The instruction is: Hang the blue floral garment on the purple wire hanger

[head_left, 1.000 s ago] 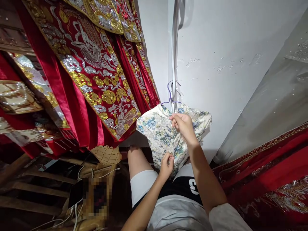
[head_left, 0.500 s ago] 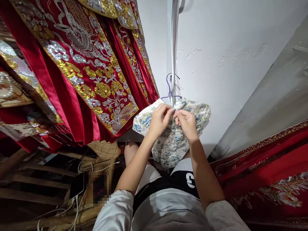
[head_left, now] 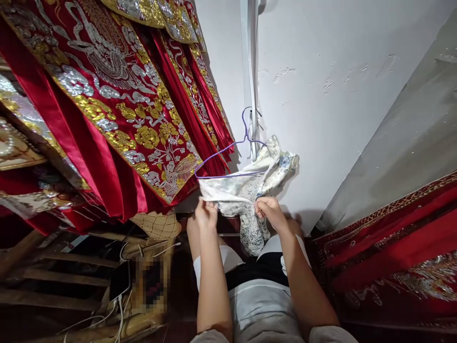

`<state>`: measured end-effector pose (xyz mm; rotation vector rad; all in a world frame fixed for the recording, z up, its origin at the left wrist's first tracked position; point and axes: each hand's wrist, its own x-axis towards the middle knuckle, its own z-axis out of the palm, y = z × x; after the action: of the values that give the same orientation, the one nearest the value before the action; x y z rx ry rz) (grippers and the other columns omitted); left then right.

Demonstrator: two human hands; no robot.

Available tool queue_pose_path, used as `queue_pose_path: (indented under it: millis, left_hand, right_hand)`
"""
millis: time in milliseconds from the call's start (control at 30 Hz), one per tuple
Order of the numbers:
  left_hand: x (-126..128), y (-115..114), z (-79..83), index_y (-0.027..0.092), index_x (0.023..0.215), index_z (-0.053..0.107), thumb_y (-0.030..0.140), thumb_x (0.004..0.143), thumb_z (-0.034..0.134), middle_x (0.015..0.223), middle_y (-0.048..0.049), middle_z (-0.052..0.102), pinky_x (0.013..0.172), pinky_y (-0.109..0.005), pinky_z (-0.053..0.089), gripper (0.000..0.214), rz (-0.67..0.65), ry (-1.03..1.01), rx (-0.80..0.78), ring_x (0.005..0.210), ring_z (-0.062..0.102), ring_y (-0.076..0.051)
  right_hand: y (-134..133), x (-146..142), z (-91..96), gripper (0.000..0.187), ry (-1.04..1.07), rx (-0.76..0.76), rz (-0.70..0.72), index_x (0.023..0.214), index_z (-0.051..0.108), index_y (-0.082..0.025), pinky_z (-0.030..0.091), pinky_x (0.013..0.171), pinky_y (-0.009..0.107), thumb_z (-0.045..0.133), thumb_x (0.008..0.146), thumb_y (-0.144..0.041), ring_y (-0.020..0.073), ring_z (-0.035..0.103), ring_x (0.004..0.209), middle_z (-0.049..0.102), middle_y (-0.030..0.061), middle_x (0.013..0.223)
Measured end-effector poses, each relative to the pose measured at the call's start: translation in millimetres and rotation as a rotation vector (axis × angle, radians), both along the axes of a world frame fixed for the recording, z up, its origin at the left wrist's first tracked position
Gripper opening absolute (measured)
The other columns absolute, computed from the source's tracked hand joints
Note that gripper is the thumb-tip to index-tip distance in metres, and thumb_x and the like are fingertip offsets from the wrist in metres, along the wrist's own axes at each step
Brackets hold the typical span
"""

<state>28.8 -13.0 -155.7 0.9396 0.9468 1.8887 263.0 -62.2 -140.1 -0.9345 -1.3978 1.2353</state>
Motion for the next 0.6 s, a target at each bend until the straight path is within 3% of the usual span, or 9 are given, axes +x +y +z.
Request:
queue_pose_path:
  millis: [100,167,233,300,367,433,500,600]
  left_hand:
    - [38,-7,-16.9,0.018,0.071,0.053,0.054,0.076,0.078,0.063,0.0032,0.052,0.055,-0.021,0.042,0.044,-0.074,-0.082,-0.075,0.055,0.049,-0.009]
    - [56,-13,-10.2,0.017,0.077,0.059,0.053,0.072,0.082,0.073,0.0003,0.059,0.063,-0.023,0.047,0.043,-0.161,-0.108,-0.061,0.065,0.057,-0.011]
    - [67,-23,4.5,0.018,0.082,0.06,0.053,0.075,0.081,0.08,-0.001,0.061,0.071,-0.025,0.049,0.042,-0.271,-0.118,0.013,0.073,0.059,-0.014]
    - [73,-37,20.8,0.019,0.083,0.059,0.056,0.081,0.076,0.084,-0.0017,0.06,0.073,-0.026,0.049,0.041,-0.367,-0.096,0.111,0.076,0.058,-0.015]
    - [76,-52,35.0,0.02,0.081,0.058,0.059,0.085,0.071,0.086,-0.003,0.059,0.072,-0.028,0.049,0.042,-0.422,-0.004,0.183,0.076,0.057,-0.016]
    - [81,-66,47.0,0.019,0.079,0.06,0.061,0.088,0.068,0.087,-0.0053,0.061,0.073,-0.031,0.05,0.043,-0.495,0.176,0.238,0.077,0.058,-0.018]
    - [86,-80,57.4,0.019,0.08,0.065,0.057,0.09,0.067,0.089,-0.008,0.065,0.08,-0.035,0.052,0.039,-0.623,0.416,0.301,0.082,0.062,-0.022]
    - [94,-96,69.0,0.021,0.084,0.074,0.042,0.094,0.067,0.092,-0.0097,0.072,0.094,-0.041,0.051,0.024,-0.775,0.745,0.401,0.094,0.067,-0.026]
  right_hand:
    - [-12,12,17.1,0.033,-0.149,-0.094,0.271,0.054,0.061,-0.02,0.034,0.052,0.025,0.058,0.082,-0.037,0.0096,0.038,0.042,0.047,-0.0044,0.041]
    - [-22,21,28.0,0.039,-0.275,-0.166,0.512,0.06,0.069,-0.018,0.033,0.05,0.025,0.06,0.088,-0.045,0.0086,0.034,0.039,0.046,-0.0049,0.039]
    - [-30,26,35.9,0.044,-0.325,-0.17,0.614,0.071,0.074,-0.016,0.03,0.049,0.026,0.06,0.092,-0.052,0.009,0.035,0.04,0.052,-0.0033,0.043]
    - [-31,25,38.6,0.046,-0.264,-0.113,0.451,0.079,0.074,-0.017,0.033,0.05,0.026,0.059,0.092,-0.058,0.011,0.043,0.047,0.061,-0.0005,0.055]
    - [-27,20,35.9,0.048,-0.171,-0.081,0.128,0.078,0.07,-0.02,0.04,0.056,0.027,0.059,0.091,-0.065,0.0142,0.051,0.058,0.064,0.0016,0.067]
    - [-20,14,30.2,0.052,-0.092,-0.106,-0.097,0.075,0.066,-0.022,0.047,0.065,0.03,0.056,0.09,-0.071,0.0181,0.057,0.069,0.065,0.0033,0.073]
    - [-18,12,25.4,0.054,-0.006,-0.16,-0.167,0.078,0.067,-0.024,0.051,0.074,0.032,0.052,0.089,-0.074,0.0217,0.062,0.081,0.065,0.0052,0.077]
    - [-22,19,25.4,0.045,0.058,-0.179,-0.146,0.088,0.071,-0.026,0.054,0.083,0.034,0.06,0.085,-0.07,0.0249,0.066,0.099,0.069,0.0071,0.086]
